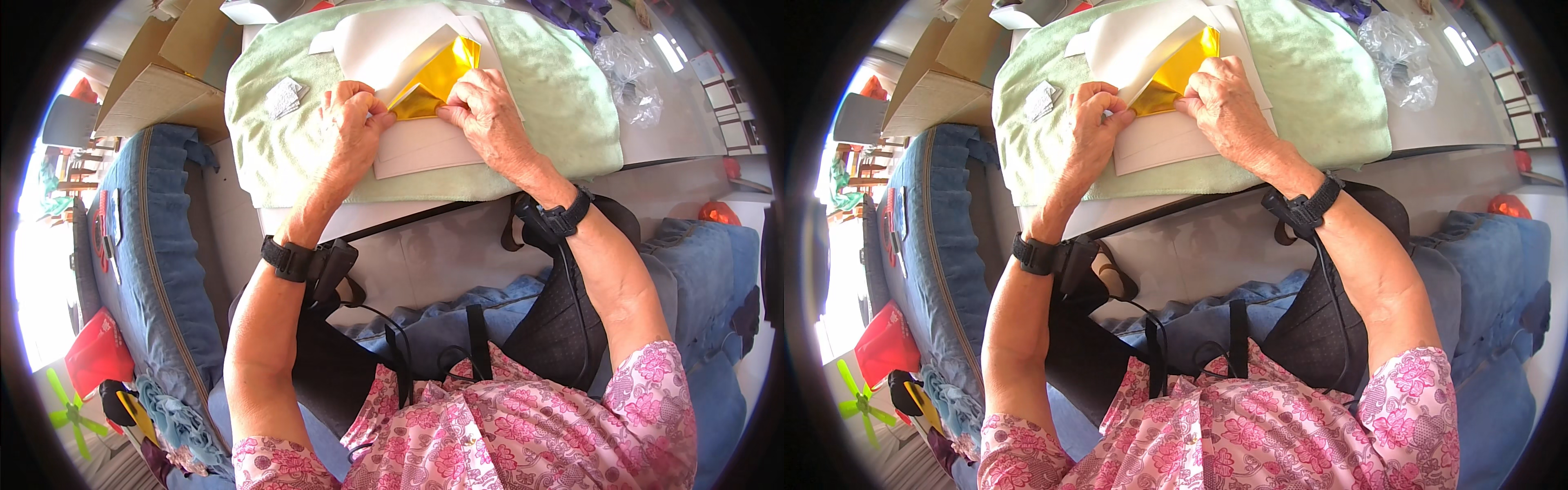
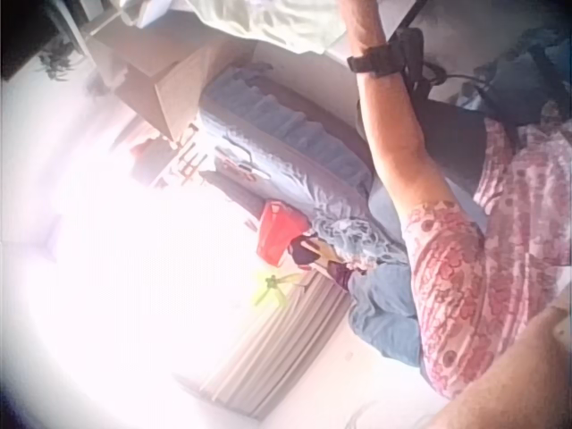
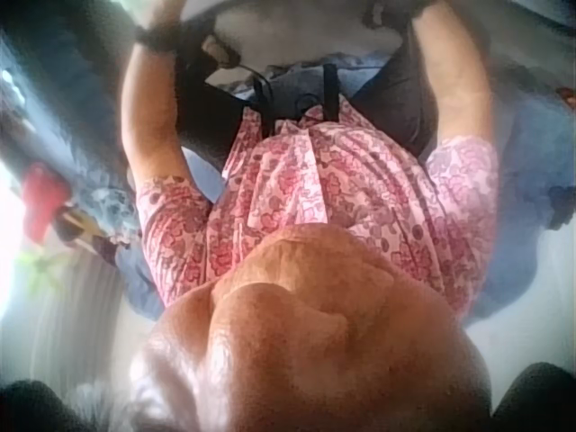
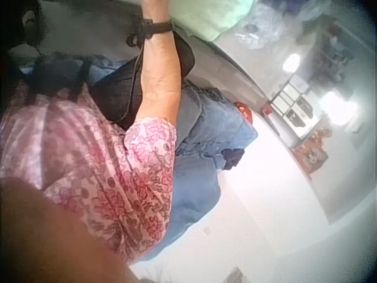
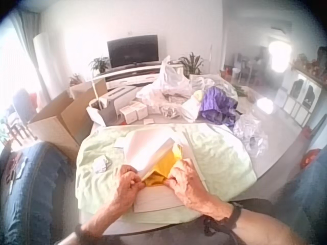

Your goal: The person folds a yellow sheet of paper on a light green towel, repeatedly creasing and adjusting the folds to form a compact shape. The person smooths the paper with both hands and continues folding until the paper is fully folded.

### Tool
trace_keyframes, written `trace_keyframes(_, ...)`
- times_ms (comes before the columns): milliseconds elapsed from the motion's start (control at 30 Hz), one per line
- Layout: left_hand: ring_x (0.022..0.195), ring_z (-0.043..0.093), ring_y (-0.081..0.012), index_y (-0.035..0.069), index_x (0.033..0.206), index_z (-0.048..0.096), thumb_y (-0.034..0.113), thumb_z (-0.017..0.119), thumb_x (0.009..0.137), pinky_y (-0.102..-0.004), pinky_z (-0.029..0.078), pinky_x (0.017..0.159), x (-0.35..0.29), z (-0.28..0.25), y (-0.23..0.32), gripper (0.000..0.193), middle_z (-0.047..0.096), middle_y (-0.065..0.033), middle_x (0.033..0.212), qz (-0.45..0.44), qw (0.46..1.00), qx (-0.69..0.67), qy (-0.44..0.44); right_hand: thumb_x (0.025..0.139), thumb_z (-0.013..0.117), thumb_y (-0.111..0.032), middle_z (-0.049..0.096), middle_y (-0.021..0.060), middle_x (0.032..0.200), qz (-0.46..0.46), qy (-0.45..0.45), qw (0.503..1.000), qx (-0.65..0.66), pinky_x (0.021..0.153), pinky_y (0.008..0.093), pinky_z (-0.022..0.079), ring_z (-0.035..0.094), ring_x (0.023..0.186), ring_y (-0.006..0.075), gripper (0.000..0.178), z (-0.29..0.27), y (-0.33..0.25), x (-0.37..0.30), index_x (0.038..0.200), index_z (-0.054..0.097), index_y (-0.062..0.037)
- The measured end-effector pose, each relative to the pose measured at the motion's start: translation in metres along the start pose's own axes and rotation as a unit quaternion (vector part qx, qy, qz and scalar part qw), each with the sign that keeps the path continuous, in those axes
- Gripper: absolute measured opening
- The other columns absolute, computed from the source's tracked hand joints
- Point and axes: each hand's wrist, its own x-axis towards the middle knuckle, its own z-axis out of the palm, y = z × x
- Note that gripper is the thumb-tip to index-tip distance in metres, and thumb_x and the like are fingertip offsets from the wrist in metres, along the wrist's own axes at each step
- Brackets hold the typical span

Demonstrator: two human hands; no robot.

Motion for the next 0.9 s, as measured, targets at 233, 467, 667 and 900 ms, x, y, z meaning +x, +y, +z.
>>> trace_keyframes(233,0.115,0.049,-0.0289,0.002,0.089,0.068,0.007,0.077,0.080,-0.0400,0.041,0.101,-0.001,-0.003,-0.002,0.014,0.056,-0.0119,0.120,0.001,1.000,0.000,-0.008,0.083,0.074,-0.007,0.060,0.0135,0.097,-0.011,-0.001,1.000,-0.011,0.088,0.0422,0.046,0.050,0.097,0.0331,0.013,0.001,0.000,0.000,0.085,0.064,0.0006)
trace_keyframes(467,0.116,0.047,-0.0285,0.004,0.087,0.068,0.004,0.079,0.077,-0.0396,0.039,0.103,0.000,0.002,-0.006,0.015,0.055,-0.0117,0.120,0.000,0.999,-0.047,0.003,0.082,0.075,-0.008,0.060,0.0132,0.096,0.004,0.000,1.000,0.002,0.087,0.0429,0.046,0.050,0.098,0.0332,0.014,0.002,0.001,0.000,0.084,0.063,-0.0010)
trace_keyframes(667,0.117,0.047,-0.0284,0.004,0.086,0.068,0.004,0.079,0.076,-0.0400,0.039,0.103,0.000,0.002,-0.009,0.015,0.054,-0.0111,0.120,-0.002,0.999,-0.040,0.001,0.080,0.079,-0.012,0.060,0.0123,0.099,0.010,-0.010,1.000,0.027,0.089,0.0432,0.046,0.050,0.101,0.0336,0.017,-0.001,-0.007,0.003,0.085,0.065,-0.0038)
trace_keyframes(900,0.118,0.047,-0.0283,0.004,0.087,0.069,0.005,0.080,0.075,-0.0398,0.039,0.103,0.001,0.001,-0.007,0.015,0.054,-0.0111,0.121,-0.003,0.999,-0.046,-0.007,0.079,0.080,-0.012,0.060,0.0113,0.102,0.023,-0.015,0.999,0.032,0.088,0.0435,0.047,0.051,0.102,0.0336,0.017,0.002,-0.002,0.001,0.084,0.065,-0.0049)
